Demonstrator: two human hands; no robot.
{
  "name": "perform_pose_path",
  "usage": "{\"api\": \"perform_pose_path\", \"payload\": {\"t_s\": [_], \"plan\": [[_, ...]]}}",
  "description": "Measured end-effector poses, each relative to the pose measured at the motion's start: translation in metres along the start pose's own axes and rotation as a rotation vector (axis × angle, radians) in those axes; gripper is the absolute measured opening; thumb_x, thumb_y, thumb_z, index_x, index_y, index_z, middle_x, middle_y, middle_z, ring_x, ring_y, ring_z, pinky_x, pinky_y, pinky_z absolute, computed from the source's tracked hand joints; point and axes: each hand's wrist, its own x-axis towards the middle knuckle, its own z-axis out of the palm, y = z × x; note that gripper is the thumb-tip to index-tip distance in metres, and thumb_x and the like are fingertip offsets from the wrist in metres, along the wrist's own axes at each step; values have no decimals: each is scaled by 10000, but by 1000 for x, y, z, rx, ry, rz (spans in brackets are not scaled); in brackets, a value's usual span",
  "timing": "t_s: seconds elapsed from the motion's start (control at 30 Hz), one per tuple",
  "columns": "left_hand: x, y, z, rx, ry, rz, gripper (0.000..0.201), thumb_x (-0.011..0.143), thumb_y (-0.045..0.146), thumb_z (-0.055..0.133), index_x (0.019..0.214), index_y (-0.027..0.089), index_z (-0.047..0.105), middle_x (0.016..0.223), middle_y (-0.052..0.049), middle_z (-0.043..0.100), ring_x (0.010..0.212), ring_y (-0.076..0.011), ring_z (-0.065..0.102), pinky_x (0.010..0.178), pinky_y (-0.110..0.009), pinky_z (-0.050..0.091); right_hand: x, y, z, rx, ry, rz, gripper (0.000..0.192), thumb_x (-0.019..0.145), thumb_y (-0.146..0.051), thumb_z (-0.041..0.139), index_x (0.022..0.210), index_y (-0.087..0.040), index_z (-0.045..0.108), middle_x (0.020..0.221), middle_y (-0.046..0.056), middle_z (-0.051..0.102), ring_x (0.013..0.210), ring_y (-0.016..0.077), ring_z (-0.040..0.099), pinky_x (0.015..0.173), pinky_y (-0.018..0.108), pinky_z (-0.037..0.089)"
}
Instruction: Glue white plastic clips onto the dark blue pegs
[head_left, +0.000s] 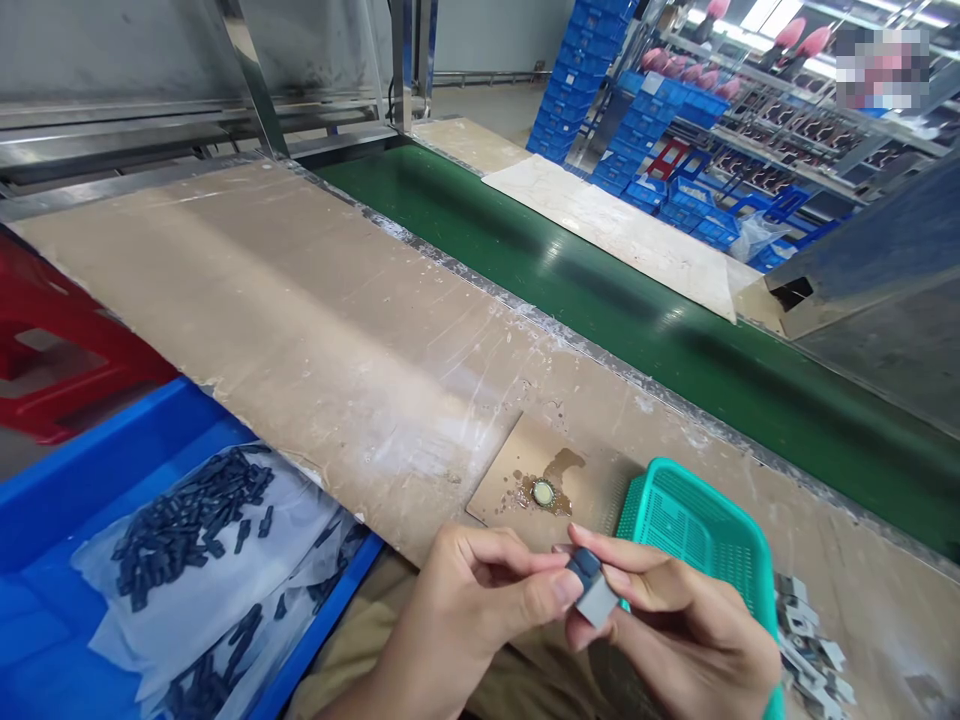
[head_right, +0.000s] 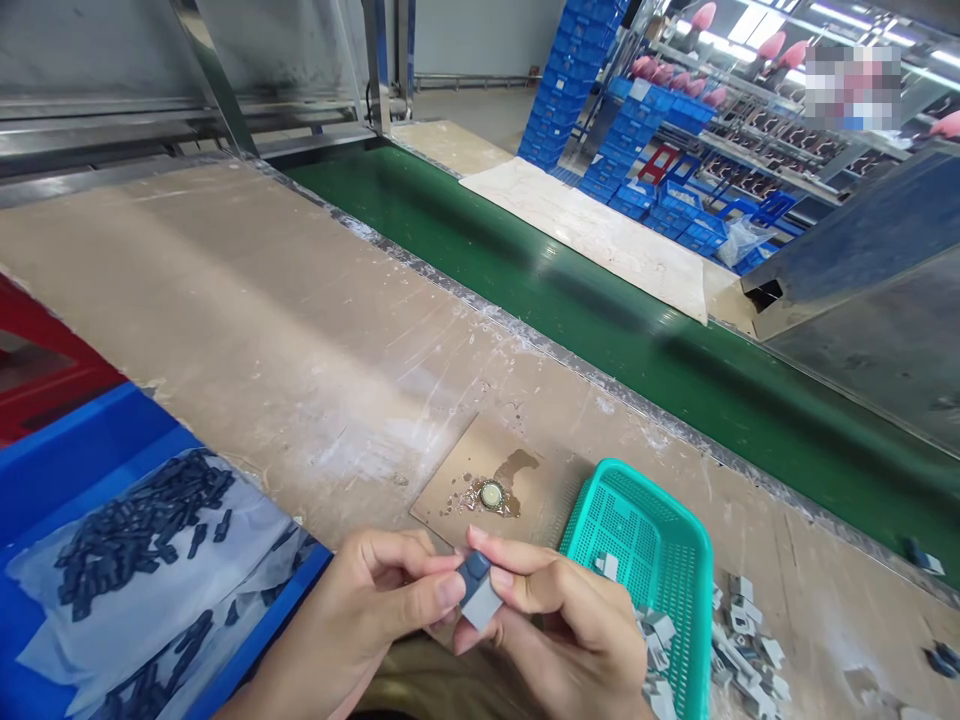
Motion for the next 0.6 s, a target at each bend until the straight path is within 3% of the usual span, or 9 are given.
{"api": "perform_pose_path", "payload": {"t_s": [0.2,0.37,0.47,0.6], "plan": [[4,-3,1,45,81,1,198,769,265,659,625,131,687,628,-13,612,678,-93,562,724,-214,451,4,7,5,-15,18,11,101,777,-135,715,835,-179,645,912,94,739,870,255,697,672,273,626],[10,-10,-12,168,168,-20,161,722,305,702,683,149,709,658,-22,657,686,-107,577,699,-212,450,4,10,-4,-76,-148,43,121,809,-136,680,875,-209,609,829,45,743,960,232,674,740,274,606],[14,-22,-22,292,402,93,189,682,357,730,761,185,734,705,-18,674,672,-112,582,670,-202,475,17,29,-31,-273,-160,131,123,819,-198,673,931,-221,628,904,49,733,979,234,667,806,322,576],[6,-48,-42,134,827,218,325,521,445,815,698,192,713,670,12,679,650,-108,598,642,-145,501,57,91,-89,-656,96,440,260,741,-371,713,929,-194,681,932,77,709,821,245,675,760,363,539]]}}
